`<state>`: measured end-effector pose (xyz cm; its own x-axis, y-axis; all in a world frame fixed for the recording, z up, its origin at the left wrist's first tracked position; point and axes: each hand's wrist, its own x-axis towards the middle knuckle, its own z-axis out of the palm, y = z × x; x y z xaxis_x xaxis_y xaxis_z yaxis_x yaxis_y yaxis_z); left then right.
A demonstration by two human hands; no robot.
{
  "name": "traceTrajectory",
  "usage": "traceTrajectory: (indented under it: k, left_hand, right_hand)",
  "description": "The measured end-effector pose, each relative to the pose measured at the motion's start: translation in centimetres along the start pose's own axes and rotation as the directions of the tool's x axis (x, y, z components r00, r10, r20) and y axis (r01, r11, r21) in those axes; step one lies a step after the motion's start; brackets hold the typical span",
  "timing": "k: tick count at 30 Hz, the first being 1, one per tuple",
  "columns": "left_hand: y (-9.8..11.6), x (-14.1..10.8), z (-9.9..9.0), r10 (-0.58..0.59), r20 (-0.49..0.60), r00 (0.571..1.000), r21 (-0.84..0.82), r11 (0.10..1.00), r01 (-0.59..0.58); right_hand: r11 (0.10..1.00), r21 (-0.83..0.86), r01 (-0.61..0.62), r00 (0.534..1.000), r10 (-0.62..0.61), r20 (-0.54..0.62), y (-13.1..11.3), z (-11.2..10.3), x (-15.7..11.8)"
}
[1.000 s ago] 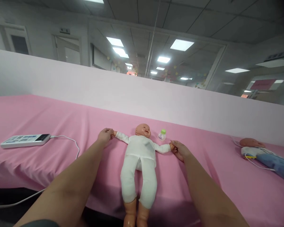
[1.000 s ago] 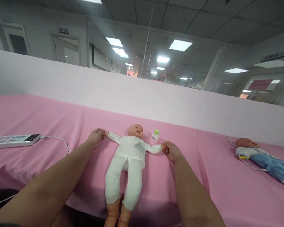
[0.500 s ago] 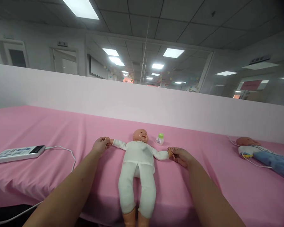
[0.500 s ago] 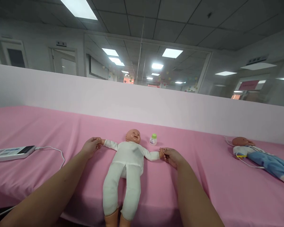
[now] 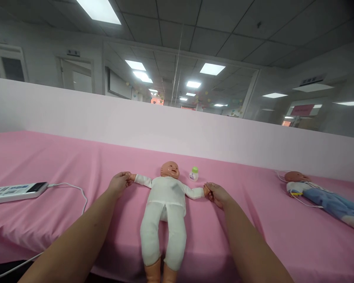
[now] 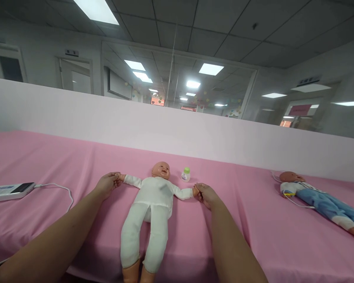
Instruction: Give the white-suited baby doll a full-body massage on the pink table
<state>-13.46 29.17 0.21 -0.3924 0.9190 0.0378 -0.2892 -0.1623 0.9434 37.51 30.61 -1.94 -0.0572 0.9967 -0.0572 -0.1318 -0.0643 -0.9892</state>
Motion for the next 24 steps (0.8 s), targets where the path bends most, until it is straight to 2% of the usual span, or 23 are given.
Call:
traceTrajectory:
  k: [4,9,13,18,24]
  left_hand:
    - [0.1,0.0,-0.2,-0.003,0.013,1.000,-0.008,1.000,0.003]
    - [0.5,-0.6,0.0,0.016,0.035,0.999,-0.015,1.000,-0.015]
    - [0.4,-0.7,0.0,0.060,0.042,0.997,-0.004,0.998,-0.059]
    - [0.1,-0.6,-0.1,0.064,0.041,0.997,0.020,0.998,-0.065]
    - [0.4,-0.9,-0.2,0.053,0.036,0.998,0.003,0.999,-0.053]
  right_hand:
    - [1.000,-0.001,-0.015,0.996,0.015,0.092,0.1,-0.2,0.2]
    - [0.992,0.116,-0.043,0.988,0.025,0.153,0.1,-0.7,0.0]
    - [0.996,0.086,-0.011,0.981,-0.006,0.193,0.1,-0.7,-0.2]
    - [1.000,0.029,0.010,0.994,-0.013,0.106,0.4,0.0,0.2]
    - [0.996,0.083,-0.044,0.999,0.044,-0.002,0.8,0.3,0.7]
